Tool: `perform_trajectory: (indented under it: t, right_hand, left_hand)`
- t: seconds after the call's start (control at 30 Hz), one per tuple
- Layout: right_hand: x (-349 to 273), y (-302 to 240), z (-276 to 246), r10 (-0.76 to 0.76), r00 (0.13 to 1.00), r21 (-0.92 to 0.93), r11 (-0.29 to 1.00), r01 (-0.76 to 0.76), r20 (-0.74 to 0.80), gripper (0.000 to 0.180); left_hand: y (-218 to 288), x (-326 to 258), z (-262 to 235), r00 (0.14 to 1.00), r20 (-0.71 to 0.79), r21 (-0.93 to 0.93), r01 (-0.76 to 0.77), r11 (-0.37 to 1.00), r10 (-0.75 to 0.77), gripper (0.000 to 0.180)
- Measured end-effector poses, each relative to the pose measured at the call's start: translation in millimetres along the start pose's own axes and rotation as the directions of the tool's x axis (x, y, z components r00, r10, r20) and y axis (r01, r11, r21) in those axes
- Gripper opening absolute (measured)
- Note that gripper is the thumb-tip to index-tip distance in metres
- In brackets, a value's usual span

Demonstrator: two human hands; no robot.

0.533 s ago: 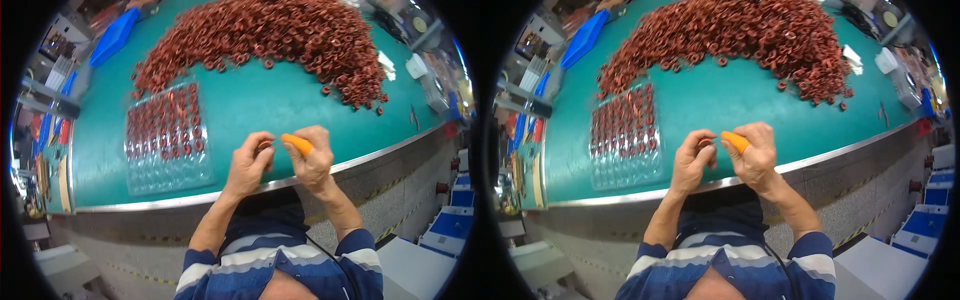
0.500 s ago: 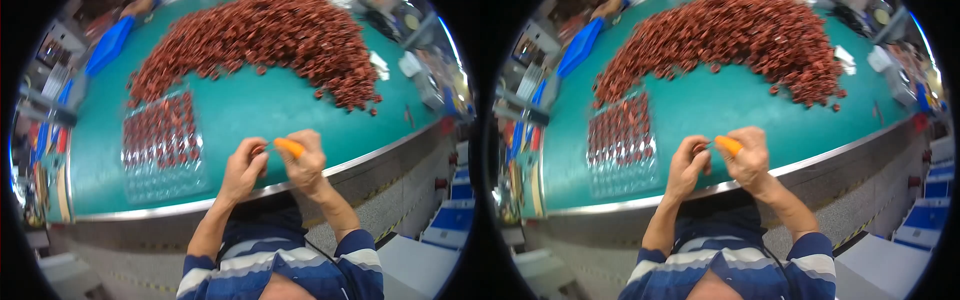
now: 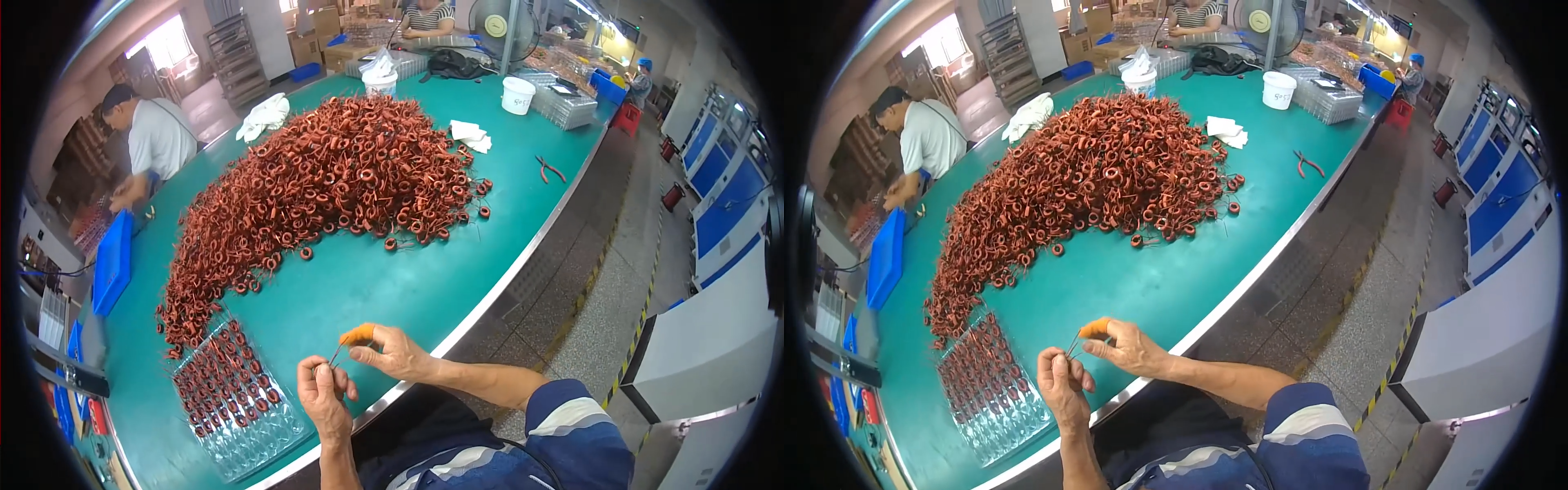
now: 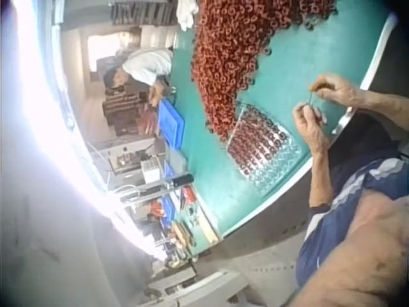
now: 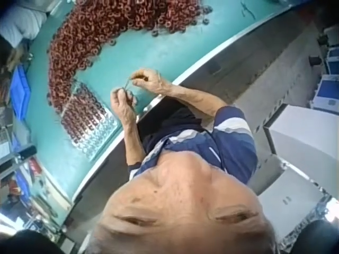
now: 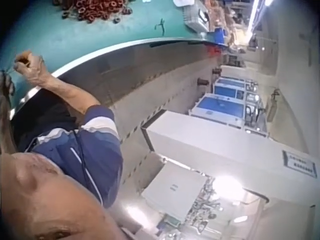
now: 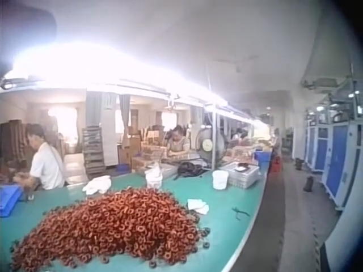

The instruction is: Manually assembling copper-wire inductors into a plastic sorting tray and trimming excess wires.

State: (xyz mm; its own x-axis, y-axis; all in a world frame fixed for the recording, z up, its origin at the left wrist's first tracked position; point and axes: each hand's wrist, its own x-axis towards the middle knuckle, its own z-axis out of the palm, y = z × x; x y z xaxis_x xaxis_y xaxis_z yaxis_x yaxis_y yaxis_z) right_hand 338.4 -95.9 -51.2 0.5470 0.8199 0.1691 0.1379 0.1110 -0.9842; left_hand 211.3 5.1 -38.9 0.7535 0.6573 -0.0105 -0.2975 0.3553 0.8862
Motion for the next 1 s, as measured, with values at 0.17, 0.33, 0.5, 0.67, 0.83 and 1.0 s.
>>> perform_trajectory:
  t: [0.17,0.33,0.5,0.67,0.83,1.0]
  right_hand:
    - [-1.9,7.4,11.5,0.078,0.996,0.151,0.985,-0.085,0.05,0.036]
    - [-5.6,9.9,14.9,0.135,0.988,0.413,0.897,-0.156,0.081,0.031]
    - [-13.6,10.8,19.2,-0.086,0.995,0.12,0.988,0.093,-0.057,0.028]
    - [-26.3,-22.6,7.2,-0.2,0.975,-0.119,0.975,0.188,-0.099,0.017]
    - [-21.6,-13.3,-1.0,-0.074,0.991,-0.2,0.978,0.051,-0.109,0.021]
    - [-19.5,-12.7,-7.7,0.071,0.997,0.125,0.99,-0.069,-0.014,0.034]
  left_hand:
    - [-8.7,-0.8,3.6,0.999,0.048,-0.081,0.025,0.996,-0.022,0.018]
    - [-9.2,-9.5,6.1,0.988,0.135,0.043,-0.076,0.996,0.069,0.024]
    - [-3.4,-12.5,3.8,0.977,0.183,0.249,-0.15,0.957,0.106,0.025]
    - [-14.7,-29.8,-1.6,0.932,0.196,0.693,-0.352,0.629,0.306,0.022]
    - [-19.2,-29.5,-9.7,0.988,0.133,0.353,-0.117,0.928,0.074,0.023]
    - [-10.8,-31.7,-17.5,0.936,0.273,0.032,0.222,0.975,-0.222,0.037]
